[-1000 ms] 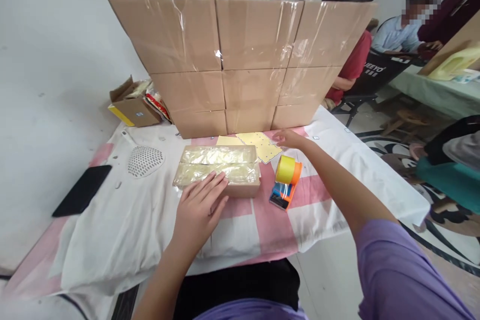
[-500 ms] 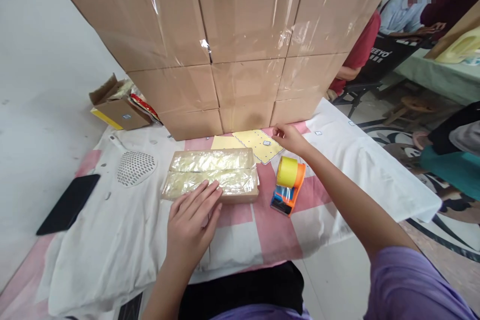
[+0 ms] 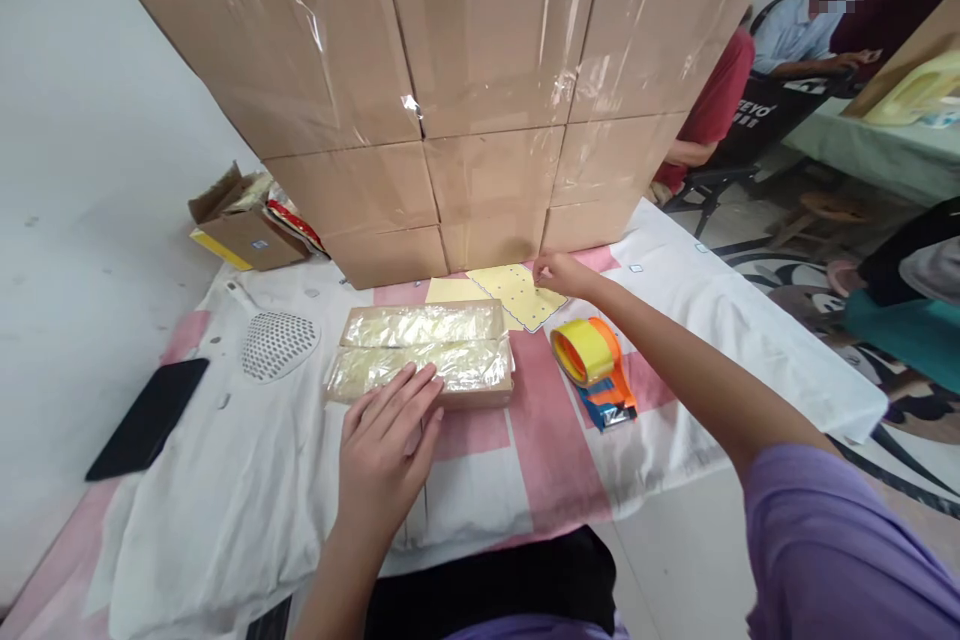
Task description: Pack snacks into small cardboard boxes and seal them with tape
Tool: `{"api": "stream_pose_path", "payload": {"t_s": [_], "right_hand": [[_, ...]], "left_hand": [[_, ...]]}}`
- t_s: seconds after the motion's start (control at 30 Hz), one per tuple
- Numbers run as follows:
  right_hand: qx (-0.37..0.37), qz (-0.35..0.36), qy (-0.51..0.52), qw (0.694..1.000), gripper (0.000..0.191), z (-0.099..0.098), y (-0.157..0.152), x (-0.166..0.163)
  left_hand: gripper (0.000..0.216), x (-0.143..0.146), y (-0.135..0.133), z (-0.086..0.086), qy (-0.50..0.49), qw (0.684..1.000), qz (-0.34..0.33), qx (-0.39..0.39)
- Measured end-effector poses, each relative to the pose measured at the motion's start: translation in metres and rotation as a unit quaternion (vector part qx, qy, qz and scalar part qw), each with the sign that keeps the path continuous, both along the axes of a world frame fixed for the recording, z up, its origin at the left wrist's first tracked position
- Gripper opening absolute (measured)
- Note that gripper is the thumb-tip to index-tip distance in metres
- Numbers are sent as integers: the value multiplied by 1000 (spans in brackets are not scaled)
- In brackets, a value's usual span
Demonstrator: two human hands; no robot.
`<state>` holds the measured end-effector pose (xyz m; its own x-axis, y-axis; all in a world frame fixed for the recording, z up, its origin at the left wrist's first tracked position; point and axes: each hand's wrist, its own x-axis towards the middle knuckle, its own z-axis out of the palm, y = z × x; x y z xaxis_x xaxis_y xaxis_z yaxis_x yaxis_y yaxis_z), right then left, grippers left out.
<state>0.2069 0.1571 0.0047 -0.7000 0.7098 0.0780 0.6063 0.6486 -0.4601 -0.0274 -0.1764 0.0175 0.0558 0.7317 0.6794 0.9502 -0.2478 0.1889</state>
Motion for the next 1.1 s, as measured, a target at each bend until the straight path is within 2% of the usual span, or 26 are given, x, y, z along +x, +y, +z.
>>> {"api": "stream_pose_path", "payload": {"t_s": [0.13, 0.27, 0.37, 0.47, 0.53, 0.63, 0.7, 0.8, 0.9, 1.1], "right_hand": [[8, -34, 108, 994, 7, 7, -14, 16], [-107, -90, 195, 971, 15, 23, -42, 21], [-179, -101, 267, 942, 24, 44, -79, 16], [-224, -132, 380, 888, 28, 54, -130, 4], [-281, -167, 437, 838, 30, 43, -163, -10], [-390, -209, 489, 752, 34, 7, -198, -37], [-435, -231, 506, 708, 38, -16, -209, -54], [-448, -242, 530, 678, 42, -32, -213, -70], [-446, -258, 550, 658, 39, -33, -213, -73], [-496, -260, 546, 623, 30, -33, -215, -72]], "left_hand": [[33, -7, 0, 0, 4, 1000, -8, -8], [32, -18, -3, 0, 9, 1000, -3, -10], [30, -25, -6, 0, 3, 1000, 3, -11], [30, -29, -9, -1, -7, 1000, 10, -11], [30, -29, -10, -1, -10, 1000, 13, -13], [29, -29, -10, 0, -12, 1000, 15, -17], [29, -30, -10, 0, -11, 1000, 11, -18], [30, -30, -9, 0, -6, 1000, 5, -17], [30, -29, -8, -2, -11, 1000, 12, -14], [27, -25, -8, -4, -43, 999, 21, -6]]}}
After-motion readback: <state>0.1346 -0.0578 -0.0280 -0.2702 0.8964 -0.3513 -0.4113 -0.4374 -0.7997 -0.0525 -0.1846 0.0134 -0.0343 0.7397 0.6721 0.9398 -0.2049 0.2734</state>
